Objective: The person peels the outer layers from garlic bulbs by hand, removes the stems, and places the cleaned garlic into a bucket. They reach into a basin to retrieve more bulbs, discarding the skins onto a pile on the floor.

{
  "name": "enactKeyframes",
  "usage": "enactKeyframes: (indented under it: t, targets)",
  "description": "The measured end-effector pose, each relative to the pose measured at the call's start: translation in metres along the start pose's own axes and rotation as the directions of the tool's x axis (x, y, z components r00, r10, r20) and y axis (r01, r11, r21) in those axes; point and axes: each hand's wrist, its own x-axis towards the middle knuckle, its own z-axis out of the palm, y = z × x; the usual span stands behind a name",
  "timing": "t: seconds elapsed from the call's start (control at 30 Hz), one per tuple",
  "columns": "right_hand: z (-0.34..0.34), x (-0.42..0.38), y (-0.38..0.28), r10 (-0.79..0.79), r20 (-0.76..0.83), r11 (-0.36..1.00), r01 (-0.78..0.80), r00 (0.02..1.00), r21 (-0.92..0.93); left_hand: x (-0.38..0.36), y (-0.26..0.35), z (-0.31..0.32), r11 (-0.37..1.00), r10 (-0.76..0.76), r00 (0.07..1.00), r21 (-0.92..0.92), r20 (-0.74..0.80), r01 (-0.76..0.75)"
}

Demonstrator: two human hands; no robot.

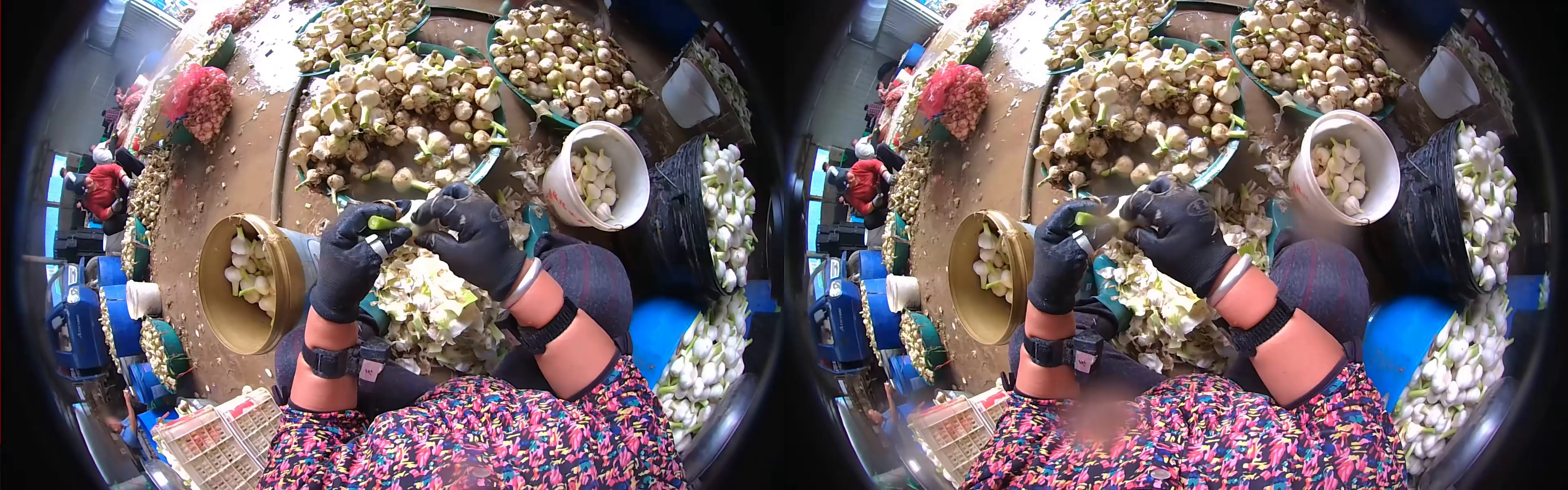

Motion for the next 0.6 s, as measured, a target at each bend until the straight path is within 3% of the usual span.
enactKeyframes:
  t: [0.03,0.07,0.1,0.17,0.27,0.3,0.33,0.37,0.4,0.43,0.47,0.5,0.53,0.57,0.6]
  targets:
    - [0.001,-0.001,0.000,0.002,0.000,1.000,-0.002,1.000,0.000,0.001,0.000,0.001,0.994,0.083,0.997,0.071,0.005,-0.083]
    - [0.002,-0.002,-0.001,0.005,0.011,0.991,-0.004,1.000,-0.136,0.002,0.001,0.002,0.975,0.167,0.986,0.143,0.015,-0.168]
    - [0.005,-0.002,-0.002,0.008,0.022,0.963,-0.002,1.000,-0.268,0.002,0.000,0.001,0.975,0.168,0.986,0.144,0.012,-0.168]
    - [0.011,-0.006,-0.005,0.036,0.042,0.944,-0.021,0.998,-0.330,0.002,-0.002,-0.003,1.000,-0.004,0.998,0.016,-0.062,0.005]
    - [0.012,-0.017,0.001,0.141,0.167,0.865,-0.040,0.976,-0.500,0.006,-0.009,-0.017,0.994,0.095,0.987,-0.033,-0.132,-0.101]
    - [0.008,-0.018,0.004,0.273,0.140,0.816,-0.153,0.952,-0.557,0.006,-0.007,-0.021,0.987,0.140,0.976,-0.059,-0.165,-0.152]
    - [0.000,-0.018,0.011,0.291,0.004,0.797,-0.241,0.957,-0.553,0.007,-0.001,-0.026,0.922,-0.061,0.981,-0.386,-0.185,-0.015]
    - [-0.008,-0.011,0.012,0.305,-0.131,0.778,-0.326,0.943,-0.537,0.007,-0.001,-0.029,0.924,-0.053,0.980,-0.383,-0.194,-0.026]
    - [-0.021,-0.003,0.004,0.481,-0.094,0.777,-0.473,0.872,-0.414,0.007,-0.005,-0.032,0.898,-0.056,0.984,-0.439,-0.171,-0.025]
    - [-0.017,-0.004,0.004,0.480,-0.095,0.778,-0.473,0.872,-0.414,0.007,-0.007,-0.032,0.868,-0.060,0.988,-0.496,-0.141,-0.018]
    - [-0.010,-0.006,0.004,0.548,-0.046,0.828,-0.549,0.835,-0.117,0.004,-0.001,-0.020,0.857,-0.047,0.980,-0.511,-0.191,-0.059]
    - [-0.006,-0.008,0.003,0.598,0.021,0.785,-0.590,0.801,0.189,0.005,-0.004,-0.016,0.861,-0.034,0.987,-0.506,-0.157,-0.050]
    - [-0.002,-0.010,0.000,0.463,-0.029,0.877,-0.454,0.886,0.156,0.005,-0.004,-0.011,0.883,-0.044,0.987,-0.467,-0.155,-0.034]
    - [0.000,-0.009,0.004,0.395,0.045,0.880,-0.392,0.918,0.269,0.003,-0.003,-0.006,0.904,-0.058,0.986,-0.428,-0.157,-0.015]
    - [0.000,-0.002,-0.001,0.212,-0.033,0.960,-0.202,0.977,0.193,0.001,-0.004,-0.005,0.903,-0.068,0.986,-0.430,-0.151,-0.003]
